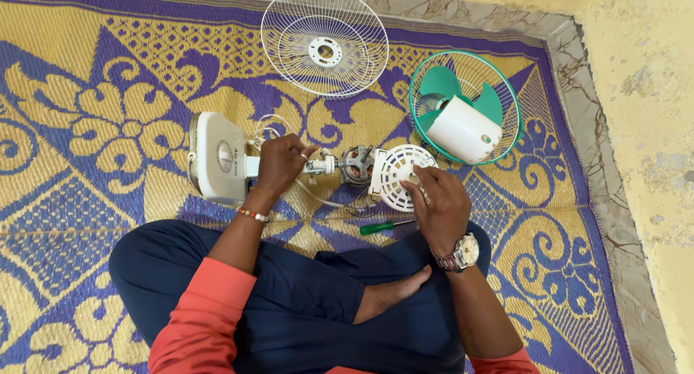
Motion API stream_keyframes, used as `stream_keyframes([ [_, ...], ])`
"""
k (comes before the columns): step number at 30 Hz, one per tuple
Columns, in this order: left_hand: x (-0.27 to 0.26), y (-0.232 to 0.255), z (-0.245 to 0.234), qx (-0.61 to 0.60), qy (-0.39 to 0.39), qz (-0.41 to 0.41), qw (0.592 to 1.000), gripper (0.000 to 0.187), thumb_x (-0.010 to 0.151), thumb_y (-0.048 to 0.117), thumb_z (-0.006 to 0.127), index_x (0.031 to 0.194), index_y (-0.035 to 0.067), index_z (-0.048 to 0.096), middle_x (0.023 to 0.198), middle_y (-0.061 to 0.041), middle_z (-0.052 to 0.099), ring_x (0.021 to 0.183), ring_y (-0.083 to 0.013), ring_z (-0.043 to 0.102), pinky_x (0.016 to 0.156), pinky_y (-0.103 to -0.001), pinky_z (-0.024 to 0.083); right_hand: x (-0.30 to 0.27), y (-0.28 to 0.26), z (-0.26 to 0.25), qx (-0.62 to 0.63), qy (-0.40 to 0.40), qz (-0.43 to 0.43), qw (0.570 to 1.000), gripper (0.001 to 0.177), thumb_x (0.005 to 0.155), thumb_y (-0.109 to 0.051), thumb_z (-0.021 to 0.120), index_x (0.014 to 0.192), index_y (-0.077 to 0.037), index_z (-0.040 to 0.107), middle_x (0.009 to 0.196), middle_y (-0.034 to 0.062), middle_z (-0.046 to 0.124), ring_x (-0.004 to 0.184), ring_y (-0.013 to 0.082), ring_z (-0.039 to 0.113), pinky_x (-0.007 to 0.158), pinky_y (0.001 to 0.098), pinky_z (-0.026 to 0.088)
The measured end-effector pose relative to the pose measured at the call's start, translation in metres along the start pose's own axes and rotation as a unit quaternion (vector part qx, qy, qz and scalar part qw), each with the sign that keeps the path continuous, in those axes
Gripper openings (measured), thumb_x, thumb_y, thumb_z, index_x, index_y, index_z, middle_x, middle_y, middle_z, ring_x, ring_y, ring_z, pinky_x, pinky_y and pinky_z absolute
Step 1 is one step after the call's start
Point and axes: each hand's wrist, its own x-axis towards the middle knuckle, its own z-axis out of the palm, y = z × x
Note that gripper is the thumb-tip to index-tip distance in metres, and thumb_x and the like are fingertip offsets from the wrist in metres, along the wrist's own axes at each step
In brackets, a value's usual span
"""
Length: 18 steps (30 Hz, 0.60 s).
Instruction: The person disassembles an electric fan by removing the front grille, fan blades, and rear cover, then detaching the motor housing from the stand. They use a screwdriver to loosen screws and separate components, placing parts on the mat.
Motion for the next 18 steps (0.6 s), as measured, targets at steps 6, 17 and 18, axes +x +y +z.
stream_keyframes([
  [6, -0.016, 0.007, -0.014, -0.026, 0.033, 0.038, 0.998, 0.044, 0.103, 0.019, 0.075, 0.066, 0.0, 0.063, 0.055, -0.011, 0.055, 0.048, -0.0214, 0.048, 0.051, -0.037, 0.037, 0.024, 0.003, 0.005, 0.0, -0.003, -0.042, 0.999, 0.029, 0.087, -0.021, 0.083, 0.11, -0.005, 0.077, 0.101, 0.0074, 0.072, 0.09, 0.0276, 0.066, 0.077, 0.0396, 0.053],
  [17, -0.027, 0.018, 0.001, -0.027, -0.057, 0.079, 0.995, 0.062, 0.076, 0.01, 0.083, 0.134, 0.007, 0.061, 0.13, -0.015, 0.067, 0.121, -0.0324, 0.063, 0.105, -0.04, 0.052, 0.047, 0.008, 0.064, 0.009, -0.035, -0.064, 0.997, 0.029, 0.084, -0.024, 0.084, 0.106, -0.007, 0.078, 0.097, 0.0061, 0.073, 0.088, 0.0265, 0.066, 0.073, 0.0396, 0.053],
  [18, -0.027, 0.02, 0.002, -0.027, -0.075, 0.077, 0.994, 0.071, 0.074, 0.012, 0.084, 0.14, 0.009, 0.058, 0.134, -0.016, 0.064, 0.124, -0.0339, 0.061, 0.107, -0.041, 0.051, 0.047, 0.009, 0.068, 0.003, -0.039, -0.063, 0.997, 0.029, 0.083, -0.025, 0.084, 0.106, -0.007, 0.078, 0.096, 0.006, 0.073, 0.087, 0.0265, 0.066, 0.073, 0.0399, 0.053],
])
